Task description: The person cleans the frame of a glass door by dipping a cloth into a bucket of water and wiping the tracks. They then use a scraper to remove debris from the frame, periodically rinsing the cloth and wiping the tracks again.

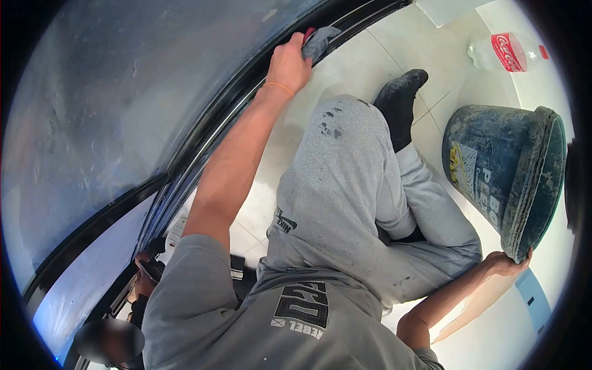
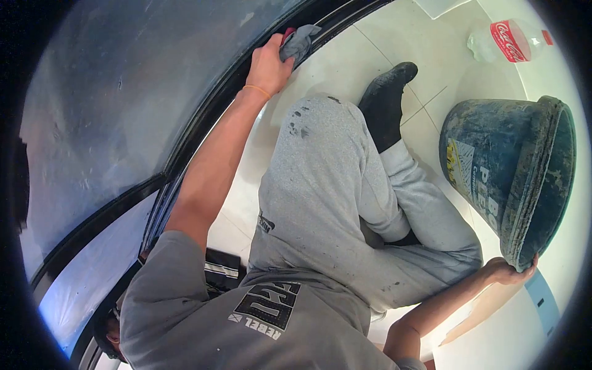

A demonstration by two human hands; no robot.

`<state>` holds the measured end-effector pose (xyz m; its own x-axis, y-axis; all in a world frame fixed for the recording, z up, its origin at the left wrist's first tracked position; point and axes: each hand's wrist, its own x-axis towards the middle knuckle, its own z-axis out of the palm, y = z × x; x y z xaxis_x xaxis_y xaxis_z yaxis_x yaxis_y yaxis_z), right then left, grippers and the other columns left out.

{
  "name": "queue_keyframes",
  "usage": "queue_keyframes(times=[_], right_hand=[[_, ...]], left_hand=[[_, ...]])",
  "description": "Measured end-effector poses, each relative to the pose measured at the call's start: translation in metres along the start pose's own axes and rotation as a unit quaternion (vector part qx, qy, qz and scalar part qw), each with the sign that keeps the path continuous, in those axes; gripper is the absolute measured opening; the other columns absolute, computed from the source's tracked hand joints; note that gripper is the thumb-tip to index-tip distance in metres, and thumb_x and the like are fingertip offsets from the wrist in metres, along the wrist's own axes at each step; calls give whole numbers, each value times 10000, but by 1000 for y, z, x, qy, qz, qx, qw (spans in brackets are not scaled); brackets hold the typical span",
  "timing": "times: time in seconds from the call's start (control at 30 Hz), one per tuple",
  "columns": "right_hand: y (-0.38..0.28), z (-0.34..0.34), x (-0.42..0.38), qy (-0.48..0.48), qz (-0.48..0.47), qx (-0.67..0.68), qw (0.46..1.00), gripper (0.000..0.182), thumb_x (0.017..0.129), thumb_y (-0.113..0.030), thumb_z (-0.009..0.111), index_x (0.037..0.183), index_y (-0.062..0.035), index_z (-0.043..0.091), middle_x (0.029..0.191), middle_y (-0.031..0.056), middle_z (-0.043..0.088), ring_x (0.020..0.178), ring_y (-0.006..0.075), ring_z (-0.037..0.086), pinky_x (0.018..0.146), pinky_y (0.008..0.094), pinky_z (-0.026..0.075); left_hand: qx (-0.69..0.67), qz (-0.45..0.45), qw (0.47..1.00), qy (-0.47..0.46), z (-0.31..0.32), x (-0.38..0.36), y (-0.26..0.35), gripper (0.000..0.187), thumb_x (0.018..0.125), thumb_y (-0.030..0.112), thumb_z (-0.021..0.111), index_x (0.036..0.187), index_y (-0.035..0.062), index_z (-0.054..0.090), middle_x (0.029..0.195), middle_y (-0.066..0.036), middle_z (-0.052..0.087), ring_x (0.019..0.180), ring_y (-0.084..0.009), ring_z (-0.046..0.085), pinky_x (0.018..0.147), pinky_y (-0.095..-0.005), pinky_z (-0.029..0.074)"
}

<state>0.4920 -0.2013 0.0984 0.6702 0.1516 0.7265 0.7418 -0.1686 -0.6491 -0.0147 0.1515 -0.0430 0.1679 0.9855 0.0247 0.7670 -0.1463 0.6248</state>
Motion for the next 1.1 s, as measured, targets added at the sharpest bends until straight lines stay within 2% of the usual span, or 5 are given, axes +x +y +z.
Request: queue_keyframes(times=[0.17, 0.3, 0.5, 0.8, 1.1], right_hand=[[-7, 2, -2, -7, 16, 6, 1000, 439, 945, -238, 351, 1072, 57, 650, 1111, 182, 602, 1101, 304, 564, 1009, 423, 435], [-10, 3, -3, -1, 40, 5, 999, 450, 952, -252, 344, 1073, 56, 648, 1116, 182, 599, 1094, 305, 568, 998, 416, 443], [-13, 7, -4, 8, 27, 8, 1000, 443, 948, -237, 343, 1069, 61, 648, 1114, 188, 606, 1083, 307, 577, 997, 420, 455], [-9, 8, -3, 11, 9, 19, 1000, 420, 936, -219, 373, 1065, 65, 655, 1107, 190, 595, 1062, 308, 581, 984, 416, 463], [-10, 9, -6, 4, 7, 22, 1000, 422, 962, -229, 357, 1080, 59, 642, 1096, 172, 572, 1067, 303, 580, 998, 423, 461]], left_hand=[[45, 38, 998, 9, 20, 14, 1, 273, 746, 120, 745, 971, 1, 647, 844, -236, 677, 862, -429, 646, 771, -462, 516], [0, -44, 997, -58, 20, 19, -11, 444, 739, 137, 734, 1170, 49, 680, 1002, -250, 682, 973, -396, 655, 901, -431, 521], [76, -20, 995, -64, 26, 26, -8, 315, 775, 188, 709, 1060, 54, 708, 947, -254, 676, 956, -390, 651, 878, -424, 521], [101, -8, 991, -86, 30, 43, 17, 406, 792, 195, 691, 1159, 38, 618, 1088, -255, 656, 1028, -424, 622, 921, -463, 502], [15, -76, 995, -64, 25, 40, 8, 562, 708, 439, 741, 1029, -17, 684, 1029, -245, 688, 1001, -349, 668, 911, -408, 500]])
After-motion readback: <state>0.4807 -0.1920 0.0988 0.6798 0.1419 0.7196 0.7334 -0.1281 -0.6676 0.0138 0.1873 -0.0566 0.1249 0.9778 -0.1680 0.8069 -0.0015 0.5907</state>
